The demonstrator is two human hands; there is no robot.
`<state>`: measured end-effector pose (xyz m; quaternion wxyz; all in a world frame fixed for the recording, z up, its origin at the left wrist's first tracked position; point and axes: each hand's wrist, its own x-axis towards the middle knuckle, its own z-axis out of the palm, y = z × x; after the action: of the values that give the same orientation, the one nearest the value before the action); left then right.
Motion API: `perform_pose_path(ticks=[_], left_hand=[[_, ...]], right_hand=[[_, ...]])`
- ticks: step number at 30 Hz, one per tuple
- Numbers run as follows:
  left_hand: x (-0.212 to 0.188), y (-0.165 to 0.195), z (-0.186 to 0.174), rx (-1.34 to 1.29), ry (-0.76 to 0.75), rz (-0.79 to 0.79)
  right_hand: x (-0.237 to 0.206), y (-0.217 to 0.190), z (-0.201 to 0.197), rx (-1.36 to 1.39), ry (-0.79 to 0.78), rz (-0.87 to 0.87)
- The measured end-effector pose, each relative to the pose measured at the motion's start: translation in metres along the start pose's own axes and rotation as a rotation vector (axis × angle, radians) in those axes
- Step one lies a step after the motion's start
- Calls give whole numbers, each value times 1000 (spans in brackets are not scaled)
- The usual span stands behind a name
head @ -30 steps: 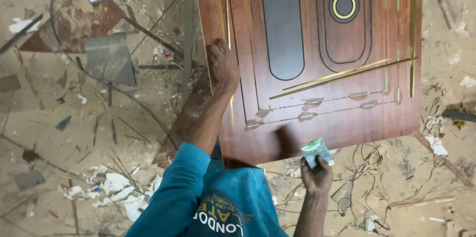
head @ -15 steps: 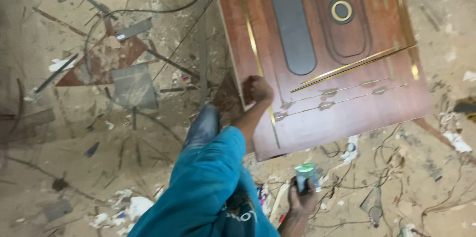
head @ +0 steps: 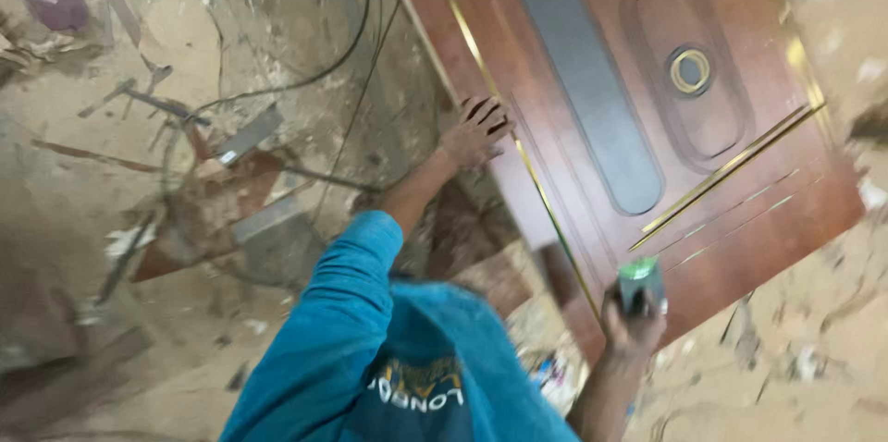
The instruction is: The person wipes a large decorative wooden door panel lying flat in a workshop, using a green scrub pad to remove green residue marks from its grooved surface. They work around the panel, wiping different sections and grooves, then set the pad on a paper sheet on the panel.
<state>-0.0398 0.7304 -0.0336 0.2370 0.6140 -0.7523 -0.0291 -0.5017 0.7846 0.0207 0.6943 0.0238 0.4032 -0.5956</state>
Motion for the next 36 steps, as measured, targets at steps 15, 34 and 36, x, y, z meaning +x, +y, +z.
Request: perform_pose_path(ticks=[15, 34, 36], left_hand=[[106, -277, -57, -206, -78, 153], [284, -656, -105, -115, -103, -187], [327, -704, -120, -138, -151, -186]], right_hand=[[101, 232, 206, 97, 14, -101], [455, 578, 770, -1846, -361, -976], [471, 607, 800, -1967, -339, -1010]])
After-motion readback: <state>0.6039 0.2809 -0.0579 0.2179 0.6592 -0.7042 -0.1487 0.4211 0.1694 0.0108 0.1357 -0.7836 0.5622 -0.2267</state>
